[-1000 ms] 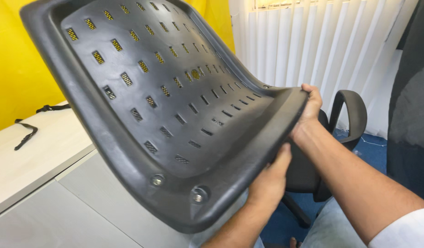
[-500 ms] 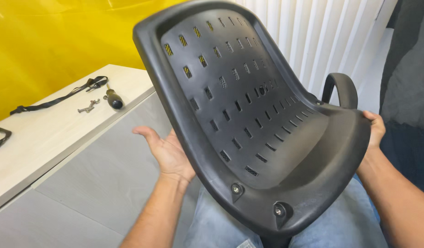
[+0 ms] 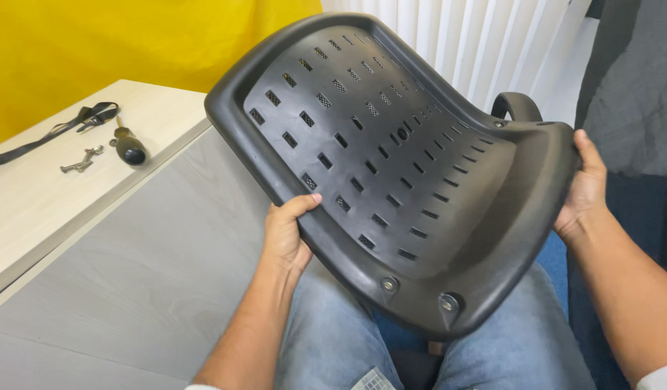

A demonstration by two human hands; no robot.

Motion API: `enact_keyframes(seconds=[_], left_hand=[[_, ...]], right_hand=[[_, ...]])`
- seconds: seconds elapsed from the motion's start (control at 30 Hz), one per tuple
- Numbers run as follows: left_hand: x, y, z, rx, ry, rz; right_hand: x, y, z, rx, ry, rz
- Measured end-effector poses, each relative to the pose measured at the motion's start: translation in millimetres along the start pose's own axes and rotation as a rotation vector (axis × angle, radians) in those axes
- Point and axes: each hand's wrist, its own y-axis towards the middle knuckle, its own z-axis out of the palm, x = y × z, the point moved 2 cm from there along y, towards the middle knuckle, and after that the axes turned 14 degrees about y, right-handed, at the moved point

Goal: The person attaches a black plastic backrest to a black office chair seat using a screwdriver and screws. They align the backrest, insert screws into the side holes, and tighten them to secure the backrest to the seat.

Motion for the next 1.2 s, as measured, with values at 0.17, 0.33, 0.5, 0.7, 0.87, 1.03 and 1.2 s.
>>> enact_keyframes(seconds=[0.17, 0.33, 0.5, 0.7, 0.87, 1.03, 1.2], left_hand=[[-6, 49, -24, 0.078, 0.038, 0.106], [-23, 100, -36, 0.228, 0.109, 0.166], [-33, 168, -24, -0.081, 0.619, 0.213], [-20, 232, -15, 0.002, 0.872, 0.378], [22, 221, -59, -0.409, 1.156, 0.152], [49, 191, -63, -0.475, 1.313, 0.465], [99, 168, -25, -0.303, 1.087, -0.184]], right_hand=[[-22, -12, 27, -0.259, -0.113, 0.181], [-70, 1, 29, -0.244, 0.197, 0.226], [-96, 36, 10, -0.220, 0.337, 0.097], [-104, 64, -5, -0.232, 0.443, -0.021], [-131, 87, -1, -0.241, 0.579, -0.007], [-166, 112, 7, -0.185, 0.656, 0.018], [-201, 134, 18, -0.292, 0.538, 0.005]])
